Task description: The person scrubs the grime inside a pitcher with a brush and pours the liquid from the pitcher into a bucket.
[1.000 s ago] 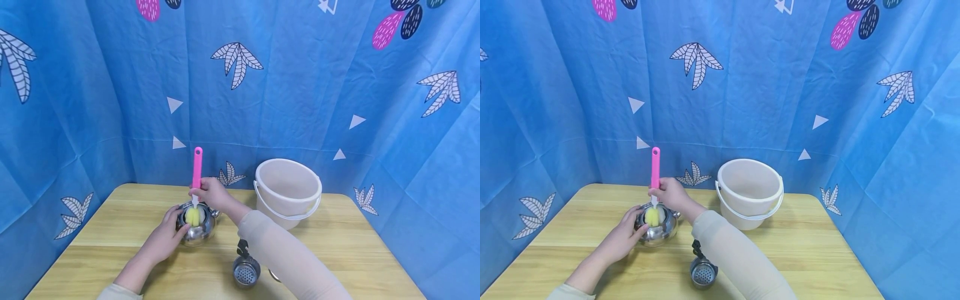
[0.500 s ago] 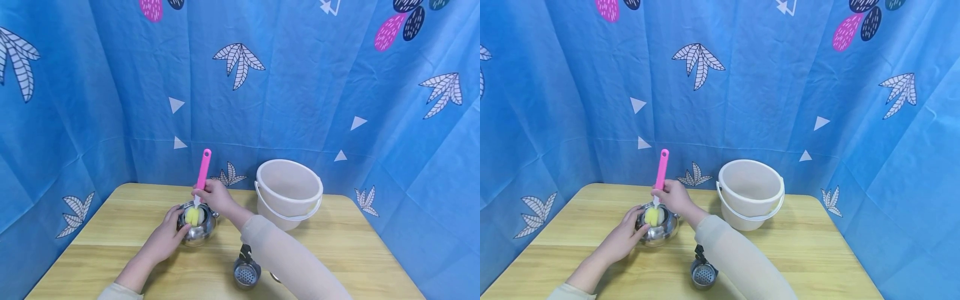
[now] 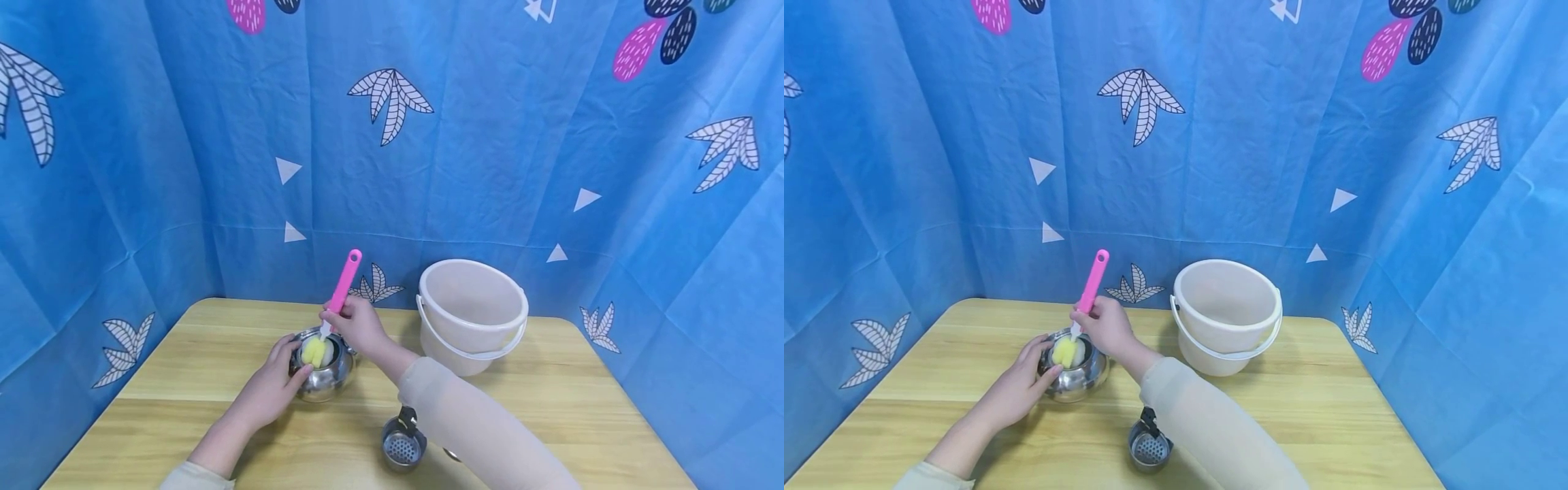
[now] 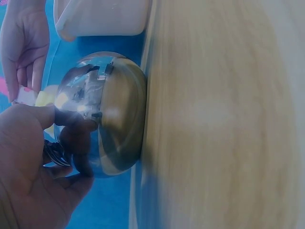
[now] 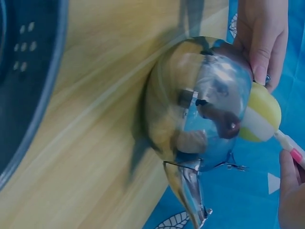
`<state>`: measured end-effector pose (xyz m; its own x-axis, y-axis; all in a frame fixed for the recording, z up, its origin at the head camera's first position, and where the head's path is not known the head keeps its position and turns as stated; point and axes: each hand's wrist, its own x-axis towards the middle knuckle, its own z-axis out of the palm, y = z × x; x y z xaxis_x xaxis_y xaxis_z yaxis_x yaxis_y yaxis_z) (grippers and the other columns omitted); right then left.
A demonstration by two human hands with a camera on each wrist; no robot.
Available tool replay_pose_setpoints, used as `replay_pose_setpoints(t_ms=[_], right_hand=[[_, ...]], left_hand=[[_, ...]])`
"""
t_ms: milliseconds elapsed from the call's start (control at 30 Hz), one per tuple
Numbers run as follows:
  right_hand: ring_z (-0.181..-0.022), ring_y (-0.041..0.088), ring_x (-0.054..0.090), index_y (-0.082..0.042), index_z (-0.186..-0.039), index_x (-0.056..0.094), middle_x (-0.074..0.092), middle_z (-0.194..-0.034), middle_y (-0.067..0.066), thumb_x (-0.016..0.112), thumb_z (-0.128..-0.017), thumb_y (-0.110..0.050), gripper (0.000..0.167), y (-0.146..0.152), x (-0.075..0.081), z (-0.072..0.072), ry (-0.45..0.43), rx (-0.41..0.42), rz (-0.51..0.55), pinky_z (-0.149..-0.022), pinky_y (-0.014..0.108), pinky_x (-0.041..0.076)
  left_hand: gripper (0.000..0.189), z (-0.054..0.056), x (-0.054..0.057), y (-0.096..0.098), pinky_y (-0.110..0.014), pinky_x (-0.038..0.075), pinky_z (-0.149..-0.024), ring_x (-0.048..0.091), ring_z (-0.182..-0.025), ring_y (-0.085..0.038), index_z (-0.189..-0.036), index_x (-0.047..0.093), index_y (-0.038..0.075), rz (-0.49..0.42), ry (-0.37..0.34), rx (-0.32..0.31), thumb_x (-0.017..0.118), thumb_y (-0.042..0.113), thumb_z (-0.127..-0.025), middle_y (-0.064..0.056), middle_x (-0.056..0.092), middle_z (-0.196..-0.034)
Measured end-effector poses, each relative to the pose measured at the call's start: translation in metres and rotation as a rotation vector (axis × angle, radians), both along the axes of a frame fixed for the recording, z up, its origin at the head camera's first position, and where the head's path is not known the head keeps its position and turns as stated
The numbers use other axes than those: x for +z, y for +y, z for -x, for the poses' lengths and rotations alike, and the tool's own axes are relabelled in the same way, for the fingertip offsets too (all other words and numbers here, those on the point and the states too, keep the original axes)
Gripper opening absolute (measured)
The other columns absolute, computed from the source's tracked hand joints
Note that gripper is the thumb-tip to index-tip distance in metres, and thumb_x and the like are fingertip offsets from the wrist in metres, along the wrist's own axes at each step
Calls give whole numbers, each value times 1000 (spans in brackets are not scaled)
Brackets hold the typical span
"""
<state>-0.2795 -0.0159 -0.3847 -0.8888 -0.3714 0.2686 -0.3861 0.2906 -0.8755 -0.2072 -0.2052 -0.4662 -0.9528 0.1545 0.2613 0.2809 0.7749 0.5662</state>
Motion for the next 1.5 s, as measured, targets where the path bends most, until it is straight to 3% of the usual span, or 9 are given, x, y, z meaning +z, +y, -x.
replay_pose_setpoints(t_ms=[167,367,733,1167,1500], right_hand=[[-76,8,67,-6,-111,73,76,-94,1,69,-95,-17,19,2,-2,-2,-7,-21,3,-63,21,55],[-83,8,69,-4,-112,71,76,-97,2,69,-95,-18,22,2,-5,-7,18,-44,0,-72,20,57],[-73,4,64,-7,-111,72,75,-94,0,68,-96,-16,18,1,-8,-13,90,-69,-5,-70,20,57],[-92,6,69,-6,-114,70,75,-103,1,67,-98,-17,20,-2,-12,-18,111,-65,3,-79,20,57],[-94,7,70,-8,-111,70,75,-104,3,67,-97,-15,16,-4,-15,-20,144,-69,-6,-81,19,56]], left_hand=[[69,0,-1,0,-62,40,-106,46,-130,-50,-149,34,-7,-2,0,1,46,46,-105,-26,21,-160],[71,0,-1,-1,-62,40,-106,46,-131,-49,-149,34,-7,-2,2,-2,45,48,-105,-26,20,-160],[72,-1,1,0,-62,39,-107,45,-131,-50,-150,32,-7,5,-5,4,43,49,-105,-26,19,-161],[71,0,0,0,-62,40,-107,46,-132,-49,-150,32,-6,7,-18,0,44,47,-105,-25,19,-161],[71,-1,1,-1,-62,40,-106,46,-131,-49,-150,32,-6,5,-19,-2,43,48,-105,-25,19,-161]])
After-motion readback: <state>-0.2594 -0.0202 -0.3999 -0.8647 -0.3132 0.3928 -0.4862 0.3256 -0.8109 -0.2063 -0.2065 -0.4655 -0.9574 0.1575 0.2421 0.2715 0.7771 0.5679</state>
